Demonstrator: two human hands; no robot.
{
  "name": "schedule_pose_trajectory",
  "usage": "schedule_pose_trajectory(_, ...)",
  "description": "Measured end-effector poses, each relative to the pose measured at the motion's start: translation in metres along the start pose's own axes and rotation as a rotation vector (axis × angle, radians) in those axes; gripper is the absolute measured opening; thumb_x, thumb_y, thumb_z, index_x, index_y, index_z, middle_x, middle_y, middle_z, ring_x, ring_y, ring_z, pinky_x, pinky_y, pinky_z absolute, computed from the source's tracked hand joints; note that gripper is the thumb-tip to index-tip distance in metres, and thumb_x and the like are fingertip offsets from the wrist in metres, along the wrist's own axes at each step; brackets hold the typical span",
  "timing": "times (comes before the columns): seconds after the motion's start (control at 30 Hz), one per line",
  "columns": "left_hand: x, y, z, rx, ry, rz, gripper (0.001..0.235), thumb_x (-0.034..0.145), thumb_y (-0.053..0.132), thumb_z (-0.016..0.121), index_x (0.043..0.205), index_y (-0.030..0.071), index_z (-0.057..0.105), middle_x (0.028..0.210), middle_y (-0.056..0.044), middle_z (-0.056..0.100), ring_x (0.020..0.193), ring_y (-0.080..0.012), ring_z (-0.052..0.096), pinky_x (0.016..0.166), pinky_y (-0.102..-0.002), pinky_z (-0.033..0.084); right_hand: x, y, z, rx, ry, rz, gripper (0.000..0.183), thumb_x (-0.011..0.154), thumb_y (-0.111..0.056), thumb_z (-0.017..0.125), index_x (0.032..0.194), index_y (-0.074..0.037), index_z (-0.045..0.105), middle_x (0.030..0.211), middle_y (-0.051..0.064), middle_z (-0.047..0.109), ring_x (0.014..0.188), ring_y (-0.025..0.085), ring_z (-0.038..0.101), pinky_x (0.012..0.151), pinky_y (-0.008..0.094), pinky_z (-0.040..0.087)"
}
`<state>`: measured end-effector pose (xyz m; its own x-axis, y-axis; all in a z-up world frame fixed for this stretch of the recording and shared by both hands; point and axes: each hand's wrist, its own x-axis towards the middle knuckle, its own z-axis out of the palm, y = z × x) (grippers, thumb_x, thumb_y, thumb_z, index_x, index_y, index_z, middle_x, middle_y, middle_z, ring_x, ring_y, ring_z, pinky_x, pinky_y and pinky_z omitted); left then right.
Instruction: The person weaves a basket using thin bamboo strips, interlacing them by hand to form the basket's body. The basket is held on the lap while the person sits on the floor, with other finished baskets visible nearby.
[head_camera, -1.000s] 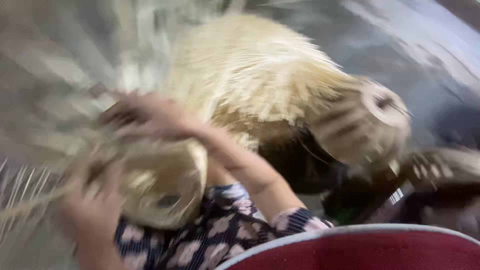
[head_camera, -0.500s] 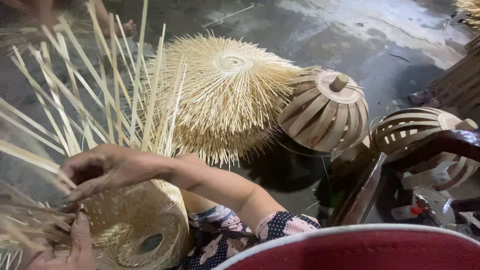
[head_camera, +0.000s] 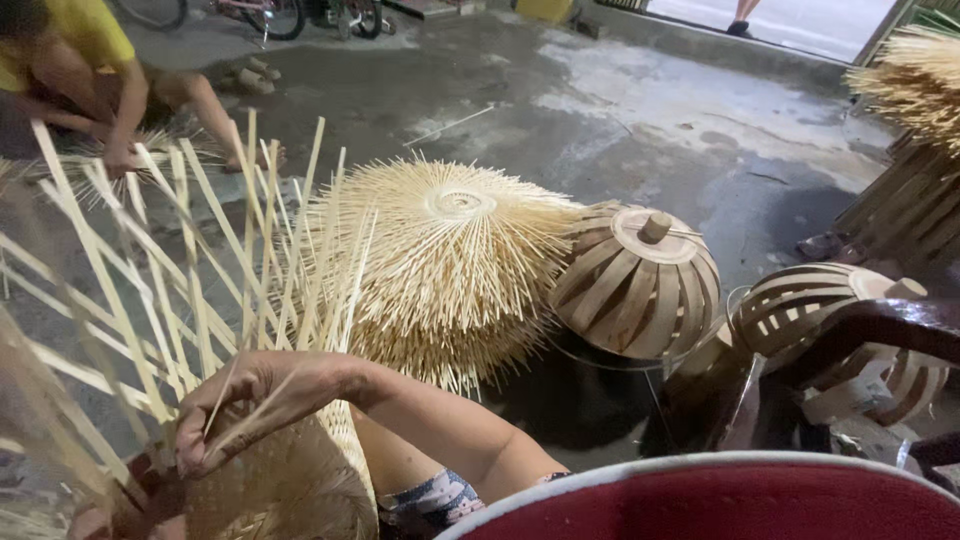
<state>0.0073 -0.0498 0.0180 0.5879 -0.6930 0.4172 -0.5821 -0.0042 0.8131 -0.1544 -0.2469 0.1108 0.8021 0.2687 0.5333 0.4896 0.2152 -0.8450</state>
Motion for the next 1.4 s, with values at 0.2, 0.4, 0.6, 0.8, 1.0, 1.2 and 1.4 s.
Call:
schedule_pose_trajectory(0.2, -0.012, -0.010, -0.005, 0.024, -0.035, -0.028, 0.025, 0.101, 0.006, 0.075, 0.119, -0.008, 0.064, 0.102, -0.018, 0.071, 0.092, -0.0222, 0.070, 0.085, -0.033, 0.057, 0.004, 0.010, -0.010, -0.300, 0.000, 0.050, 0.018, 0.100, -0.027, 0.073, 0.115, -0.018, 0.075, 0.100, 0.002, 0.075, 0.068, 0.010, 0.067, 0.061, 0.019, 0.056)
schedule_pose_trajectory(0.4, -0.013, -0.011, 0.003, 0.026, -0.031, -0.032, 0.026, 0.100, 0.006, 0.074, 0.120, -0.009, 0.064, 0.102, -0.019, 0.071, 0.093, -0.0221, 0.070, 0.085, -0.033, 0.057, 0.010, -0.002, 0.009, -0.402, 0.157, 0.181, 0.028, 0.098, -0.037, 0.071, 0.119, -0.017, 0.072, 0.089, 0.003, 0.078, 0.065, 0.008, 0.064, 0.060, 0.021, 0.054)
schedule_pose_trajectory(0.6, -0.023, -0.011, -0.007, 0.039, -0.050, -0.054, 0.027, 0.100, 0.005, 0.072, 0.121, -0.009, 0.063, 0.102, -0.019, 0.071, 0.094, -0.0221, 0.070, 0.086, -0.033, 0.057, 0.017, -0.013, 0.038, -0.771, 0.317, 0.364, 0.035, 0.093, -0.027, 0.076, 0.124, -0.012, 0.068, 0.088, 0.008, 0.075, 0.069, 0.012, 0.066, 0.064, 0.027, 0.057)
schedule_pose_trajectory(0.8, -0.006, -0.003, 0.008, 0.020, -0.044, -0.005, 0.028, 0.099, 0.005, 0.071, 0.122, -0.009, 0.063, 0.103, -0.019, 0.070, 0.094, -0.0221, 0.070, 0.086, -0.033, 0.057, 0.001, -0.013, 0.008, -0.377, 0.185, 0.091, 0.024, 0.096, -0.028, 0.073, 0.117, -0.016, 0.072, 0.099, 0.003, 0.076, 0.073, 0.011, 0.072, 0.062, 0.026, 0.057)
schedule_pose_trajectory(1.0, 0.004, -0.003, 0.005, 0.019, -0.056, 0.005, 0.030, 0.099, 0.005, 0.070, 0.124, -0.010, 0.062, 0.103, -0.020, 0.070, 0.095, -0.0220, 0.070, 0.087, -0.032, 0.057, -0.003, 0.005, -0.013, -0.536, 0.050, -0.179, 0.021, 0.099, -0.028, 0.073, 0.119, -0.019, 0.072, 0.108, -0.004, 0.076, 0.088, 0.007, 0.074, 0.074, 0.021, 0.061)
schedule_pose_trajectory(1.2, 0.002, -0.006, 0.012, 0.018, -0.047, 0.029, 0.031, 0.099, 0.004, 0.069, 0.125, -0.010, 0.061, 0.103, -0.020, 0.070, 0.096, -0.0220, 0.070, 0.088, -0.032, 0.057, -0.009, -0.009, 0.006, -0.274, 0.240, 0.080, 0.018, 0.100, -0.024, 0.074, 0.114, -0.012, 0.073, 0.100, 0.005, 0.078, 0.083, 0.013, 0.073, 0.078, 0.027, 0.063)
schedule_pose_trajectory(1.4, -0.019, -0.019, -0.003, -0.020, -0.087, 0.001, 0.032, 0.098, 0.004, 0.067, 0.126, -0.011, 0.061, 0.104, -0.020, 0.070, 0.096, -0.0219, 0.070, 0.088, -0.032, 0.057, -0.002, -0.031, 0.026, -0.600, 0.369, 0.203, 0.025, 0.099, -0.030, 0.065, 0.121, -0.019, 0.067, 0.121, -0.001, 0.068, 0.102, 0.009, 0.070, 0.094, 0.028, 0.062)
